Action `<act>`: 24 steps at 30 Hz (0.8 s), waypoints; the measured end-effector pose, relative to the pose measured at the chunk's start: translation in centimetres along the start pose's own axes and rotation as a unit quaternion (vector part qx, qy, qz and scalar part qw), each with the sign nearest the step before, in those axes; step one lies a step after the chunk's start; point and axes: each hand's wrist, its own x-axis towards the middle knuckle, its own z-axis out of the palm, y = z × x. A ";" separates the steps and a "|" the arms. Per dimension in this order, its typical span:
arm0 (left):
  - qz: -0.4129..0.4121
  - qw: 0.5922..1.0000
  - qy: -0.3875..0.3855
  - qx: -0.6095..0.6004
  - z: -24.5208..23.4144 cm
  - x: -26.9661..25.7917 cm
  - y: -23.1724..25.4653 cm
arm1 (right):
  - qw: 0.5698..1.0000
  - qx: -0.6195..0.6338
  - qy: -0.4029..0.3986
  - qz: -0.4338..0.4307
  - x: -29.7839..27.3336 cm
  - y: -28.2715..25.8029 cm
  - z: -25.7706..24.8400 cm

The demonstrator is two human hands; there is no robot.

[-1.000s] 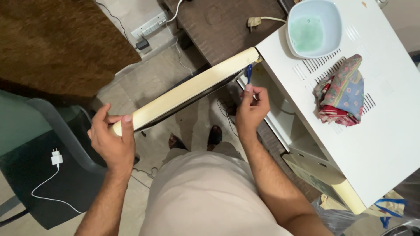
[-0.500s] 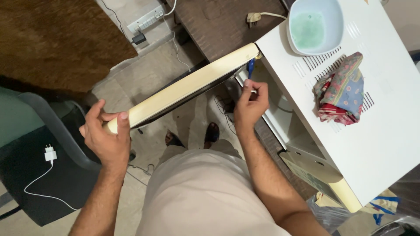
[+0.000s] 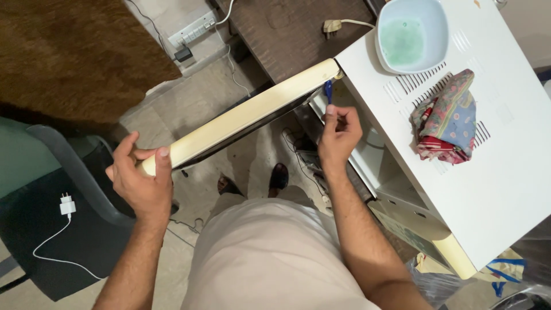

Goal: Cleaning the exterior and crevices of a microwave oven using a cloth, a toothbrush, and a cleaning solution.

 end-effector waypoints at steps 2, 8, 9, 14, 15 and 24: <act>0.001 1.000 -0.004 -0.004 0.0 0.1 -0.1 | 1.000 -0.011 0.015 -0.006 0.2 -1.1 0.1; 0.005 1.000 -0.004 -0.011 0.1 0.1 0.0 | 0.977 -0.171 0.074 -0.102 0.2 -2.7 0.0; 0.001 1.000 -0.001 -0.007 0.1 0.0 -0.1 | 0.960 -0.189 0.072 -0.194 0.4 -2.8 -0.1; -0.002 1.000 -0.005 -0.003 0.1 0.0 -0.1 | 0.937 -0.283 0.094 -0.184 0.1 -4.2 -0.1; 0.000 1.000 -0.014 -0.003 -0.1 0.1 -0.2 | 0.934 -0.285 0.109 -0.187 -0.3 -4.3 0.2; -0.003 1.000 0.002 -0.029 0.0 0.2 0.1 | 0.958 -0.217 0.084 -0.165 0.4 -3.0 0.1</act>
